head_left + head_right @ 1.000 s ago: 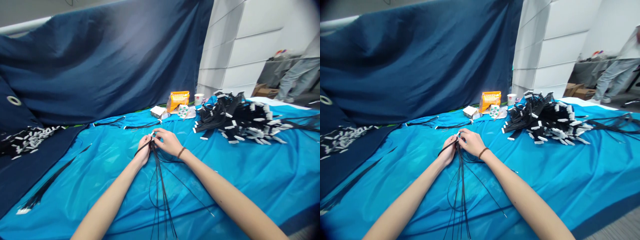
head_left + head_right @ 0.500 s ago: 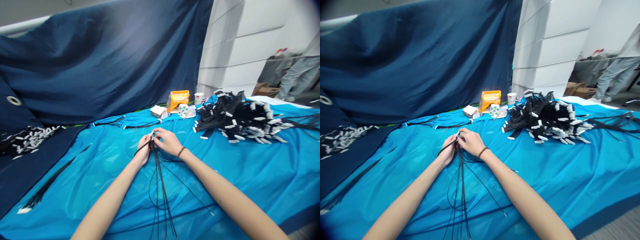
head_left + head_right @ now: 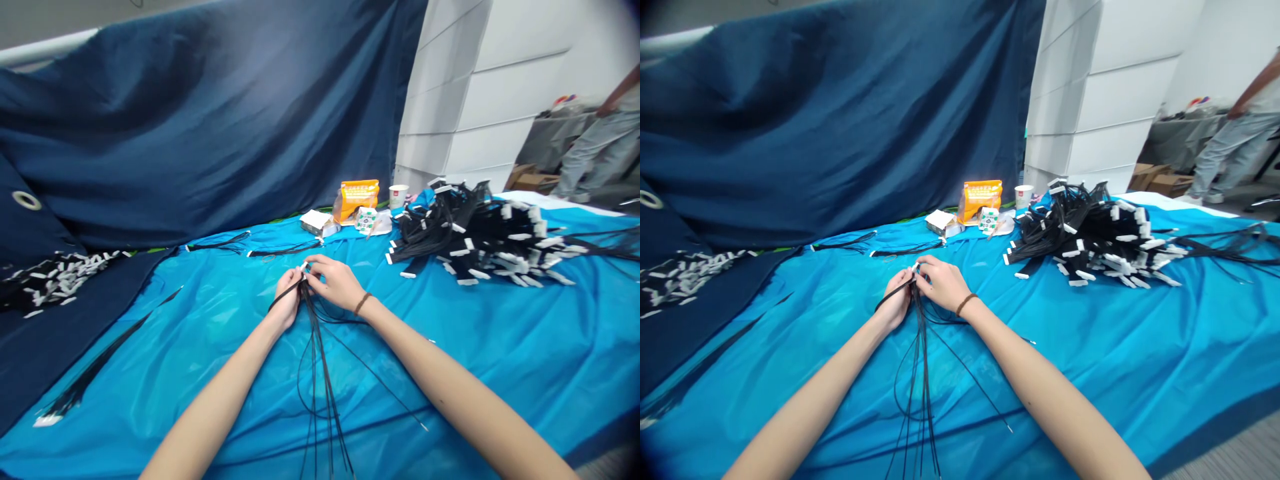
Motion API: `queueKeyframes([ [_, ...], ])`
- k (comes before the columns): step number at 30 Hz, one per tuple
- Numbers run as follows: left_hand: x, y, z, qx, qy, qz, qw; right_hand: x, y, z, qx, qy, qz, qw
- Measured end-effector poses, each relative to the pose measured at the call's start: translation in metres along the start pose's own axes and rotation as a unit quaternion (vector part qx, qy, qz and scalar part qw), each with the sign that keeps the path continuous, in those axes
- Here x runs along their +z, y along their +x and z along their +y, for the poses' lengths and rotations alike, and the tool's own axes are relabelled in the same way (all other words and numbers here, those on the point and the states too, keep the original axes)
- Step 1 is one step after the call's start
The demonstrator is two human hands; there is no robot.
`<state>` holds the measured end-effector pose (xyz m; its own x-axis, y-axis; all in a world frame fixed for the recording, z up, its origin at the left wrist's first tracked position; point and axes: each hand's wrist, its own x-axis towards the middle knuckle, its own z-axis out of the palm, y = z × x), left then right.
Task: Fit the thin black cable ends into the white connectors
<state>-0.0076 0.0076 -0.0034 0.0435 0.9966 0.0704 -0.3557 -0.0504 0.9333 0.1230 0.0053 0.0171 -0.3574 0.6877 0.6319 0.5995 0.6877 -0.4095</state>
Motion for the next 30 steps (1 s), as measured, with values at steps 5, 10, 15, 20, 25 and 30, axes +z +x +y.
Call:
queueKeyframes([
  [5,-0.0003,0.0001,-0.0004,-0.005,0.001,0.003,1.000,-0.0003,0.0001,-0.0002,0.000,-0.002,-0.002,1.000],
  [10,0.0013,-0.0009,0.0012,-0.003,0.000,0.000,1.000,-0.0010,0.0003,-0.0005,-0.001,-0.004,-0.005,1.000],
  [15,0.0028,-0.0017,0.0026,-0.001,-0.002,0.005,1.000,-0.0019,0.0008,-0.0012,0.002,-0.004,-0.010,1.000],
  [20,0.0021,-0.0016,0.0024,-0.002,0.004,0.001,1.000,-0.0024,0.0008,-0.0015,0.000,-0.005,-0.010,1.000],
  [25,0.0026,-0.0025,0.0034,-0.004,0.004,0.004,1.000,-0.0019,0.0007,-0.0007,-0.002,-0.011,-0.011,1.000],
  [30,0.0032,-0.0031,0.0036,-0.007,0.006,0.005,1.000,-0.0019,0.0007,-0.0007,-0.002,-0.015,-0.011,1.000],
])
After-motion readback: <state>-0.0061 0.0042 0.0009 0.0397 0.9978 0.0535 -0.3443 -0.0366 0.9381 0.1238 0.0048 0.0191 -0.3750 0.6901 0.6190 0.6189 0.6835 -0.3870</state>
